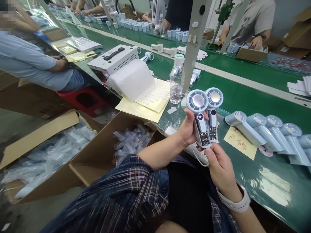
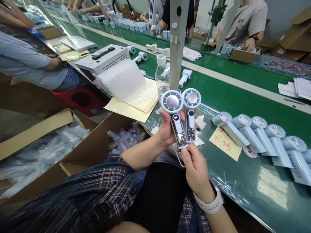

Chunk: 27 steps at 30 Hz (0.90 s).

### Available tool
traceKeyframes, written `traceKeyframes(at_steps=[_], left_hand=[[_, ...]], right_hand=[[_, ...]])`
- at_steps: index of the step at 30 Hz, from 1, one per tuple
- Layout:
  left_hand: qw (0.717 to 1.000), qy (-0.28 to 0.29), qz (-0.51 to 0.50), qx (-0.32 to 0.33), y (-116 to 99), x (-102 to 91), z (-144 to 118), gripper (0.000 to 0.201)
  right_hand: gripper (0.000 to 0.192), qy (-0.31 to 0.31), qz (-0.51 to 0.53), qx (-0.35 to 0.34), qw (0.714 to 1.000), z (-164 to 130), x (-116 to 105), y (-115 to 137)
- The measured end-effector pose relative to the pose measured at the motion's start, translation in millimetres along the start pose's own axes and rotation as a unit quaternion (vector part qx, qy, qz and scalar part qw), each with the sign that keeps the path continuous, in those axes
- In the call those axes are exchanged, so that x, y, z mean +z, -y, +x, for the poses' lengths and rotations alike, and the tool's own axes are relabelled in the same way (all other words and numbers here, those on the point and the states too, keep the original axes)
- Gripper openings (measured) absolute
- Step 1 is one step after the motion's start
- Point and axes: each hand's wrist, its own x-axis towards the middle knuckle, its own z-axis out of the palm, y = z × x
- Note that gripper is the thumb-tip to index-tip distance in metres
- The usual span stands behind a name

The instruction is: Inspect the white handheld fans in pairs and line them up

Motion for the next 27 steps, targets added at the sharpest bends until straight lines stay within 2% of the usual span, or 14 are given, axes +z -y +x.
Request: traceKeyframes(at_steps=[6, 11, 16, 19, 23, 25, 27], left_hand=[[0.997, 0.031, -0.065, -0.001, -9, 6.1, 1, 0.081], [0.997, 0.062, -0.042, 0.010, -11, 3.7, -1, 0.085], [0.994, 0.082, -0.009, 0.077, 6, -1.2, -5, 0.083], [0.991, 0.081, 0.011, 0.104, 16, -1.0, -5, 0.084], [0.993, 0.082, 0.042, 0.073, 17, -0.8, -2, 0.088], [0.995, 0.074, 0.023, 0.067, 12, -1.4, 0, 0.086], [0.995, 0.062, 0.014, 0.075, 7, -2.8, 0, 0.081]], right_hand=[[0.044, -0.060, -0.031, -0.100, 0.993, 2, 2, -2], [0.036, -0.099, 0.041, -0.033, 0.994, 1, 4, -3], [0.041, -0.133, 0.214, 0.019, 0.968, -5, 15, -3], [0.043, -0.137, 0.247, 0.026, 0.959, -8, 19, -7], [0.036, -0.117, 0.135, 0.028, 0.983, -9, 4, -16], [0.037, -0.099, 0.062, -0.009, 0.993, -7, -11, -18], [0.040, -0.133, -0.023, -0.063, 0.989, -2, -26, -17]])
